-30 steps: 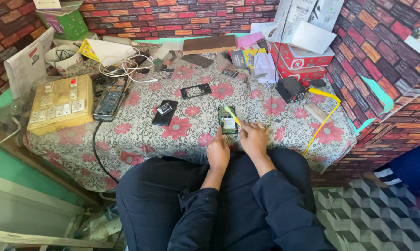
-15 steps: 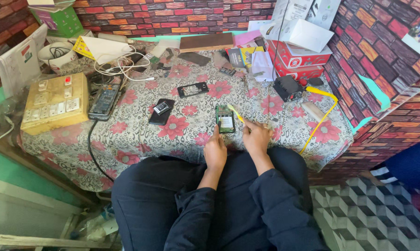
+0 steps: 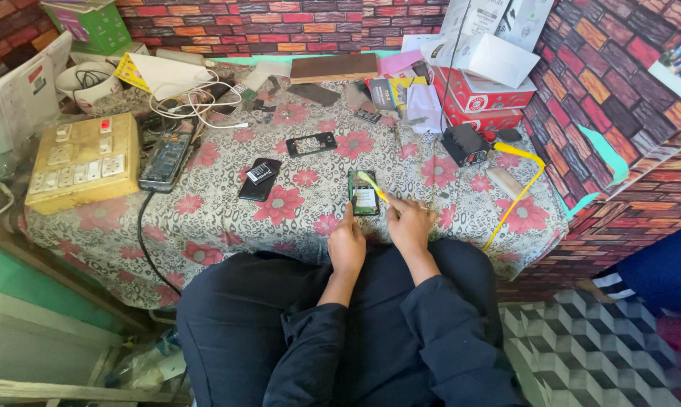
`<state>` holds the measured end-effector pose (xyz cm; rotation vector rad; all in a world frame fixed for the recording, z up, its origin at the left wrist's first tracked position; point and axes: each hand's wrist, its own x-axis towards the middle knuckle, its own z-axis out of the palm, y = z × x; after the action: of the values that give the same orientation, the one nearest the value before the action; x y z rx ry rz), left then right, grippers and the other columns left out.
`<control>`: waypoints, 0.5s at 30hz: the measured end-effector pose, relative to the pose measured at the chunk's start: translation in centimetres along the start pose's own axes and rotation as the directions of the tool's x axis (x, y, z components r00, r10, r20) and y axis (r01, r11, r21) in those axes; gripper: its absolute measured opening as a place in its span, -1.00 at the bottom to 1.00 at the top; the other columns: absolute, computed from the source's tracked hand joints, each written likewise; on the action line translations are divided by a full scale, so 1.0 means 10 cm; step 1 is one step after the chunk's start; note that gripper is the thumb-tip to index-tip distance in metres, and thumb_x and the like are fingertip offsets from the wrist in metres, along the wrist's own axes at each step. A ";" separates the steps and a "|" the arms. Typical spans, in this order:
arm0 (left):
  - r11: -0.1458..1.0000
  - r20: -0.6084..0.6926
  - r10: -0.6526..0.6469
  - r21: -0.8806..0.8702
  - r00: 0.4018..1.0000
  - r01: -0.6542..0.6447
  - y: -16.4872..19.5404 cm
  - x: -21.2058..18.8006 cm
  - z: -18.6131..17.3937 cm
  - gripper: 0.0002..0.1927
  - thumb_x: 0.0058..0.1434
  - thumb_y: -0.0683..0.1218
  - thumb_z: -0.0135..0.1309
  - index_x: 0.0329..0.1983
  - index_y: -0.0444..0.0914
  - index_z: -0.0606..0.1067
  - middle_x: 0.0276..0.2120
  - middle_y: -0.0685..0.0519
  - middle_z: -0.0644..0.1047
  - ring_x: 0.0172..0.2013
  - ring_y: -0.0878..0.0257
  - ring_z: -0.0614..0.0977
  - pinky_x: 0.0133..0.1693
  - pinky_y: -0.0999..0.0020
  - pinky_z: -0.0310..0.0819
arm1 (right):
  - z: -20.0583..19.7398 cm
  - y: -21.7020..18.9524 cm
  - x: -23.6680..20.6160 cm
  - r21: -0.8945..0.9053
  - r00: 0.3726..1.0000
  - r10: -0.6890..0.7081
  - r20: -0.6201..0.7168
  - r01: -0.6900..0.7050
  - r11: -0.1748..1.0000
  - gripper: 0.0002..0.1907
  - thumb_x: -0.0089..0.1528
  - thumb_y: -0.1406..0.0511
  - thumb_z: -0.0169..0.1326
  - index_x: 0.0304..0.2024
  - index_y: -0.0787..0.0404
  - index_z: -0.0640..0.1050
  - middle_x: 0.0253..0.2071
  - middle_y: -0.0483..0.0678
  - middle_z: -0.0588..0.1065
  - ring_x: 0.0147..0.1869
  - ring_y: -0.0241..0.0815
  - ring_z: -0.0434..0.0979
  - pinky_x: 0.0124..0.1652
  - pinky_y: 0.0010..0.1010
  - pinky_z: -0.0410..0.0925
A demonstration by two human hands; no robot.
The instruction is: The person sits on a bed holding a phone motherboard on their lap and solders components on the board with a soldering iron, steadying the board with the other hand. They then use a brush to brush the board surface and continue touching up solder joints before setting the board down.
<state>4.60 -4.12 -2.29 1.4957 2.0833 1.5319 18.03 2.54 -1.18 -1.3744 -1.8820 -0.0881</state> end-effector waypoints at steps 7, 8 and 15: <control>0.998 -0.141 -0.043 -0.059 0.989 0.035 -0.06 0.15 -0.12 -0.48 0.31 -0.17 -0.03 0.36 -0.23 0.40 -0.22 -0.26 0.61 -0.23 -0.17 0.64 -0.17 -0.01 0.49 | 0.02 0.07 0.04 0.028 0.995 0.097 0.014 -0.097 0.995 -0.67 0.21 0.22 0.16 0.03 -0.15 0.69 -0.10 -0.04 0.62 0.11 0.15 0.48 0.14 0.16 0.14; 0.998 -0.163 -0.062 -0.043 0.985 0.055 -0.09 0.21 -0.16 -0.49 0.33 -0.17 -0.04 0.38 -0.21 0.40 -0.16 -0.23 0.60 -0.15 -0.14 0.62 -0.11 0.01 0.48 | 0.03 0.07 0.03 0.065 0.993 0.115 0.015 -0.116 0.991 -0.67 0.21 0.22 0.16 0.03 -0.13 0.68 -0.10 -0.04 0.62 0.09 0.12 0.49 0.15 0.14 0.14; 0.858 -0.310 0.207 0.513 0.928 -0.020 -0.08 0.64 -0.27 -0.52 0.17 -0.06 0.10 0.20 -0.16 0.47 0.14 -0.17 0.50 0.21 -0.14 0.35 0.14 -0.18 0.13 | 0.00 0.12 0.09 0.314 0.970 0.238 0.044 -0.240 0.919 -0.68 0.25 0.22 0.14 0.06 -0.09 0.65 -0.12 0.00 0.62 -0.02 -0.02 0.58 0.11 -0.17 0.34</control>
<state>-0.70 -0.83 0.88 1.6159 2.8307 1.4550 18.95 3.72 -1.05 -1.3642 -1.6309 0.3280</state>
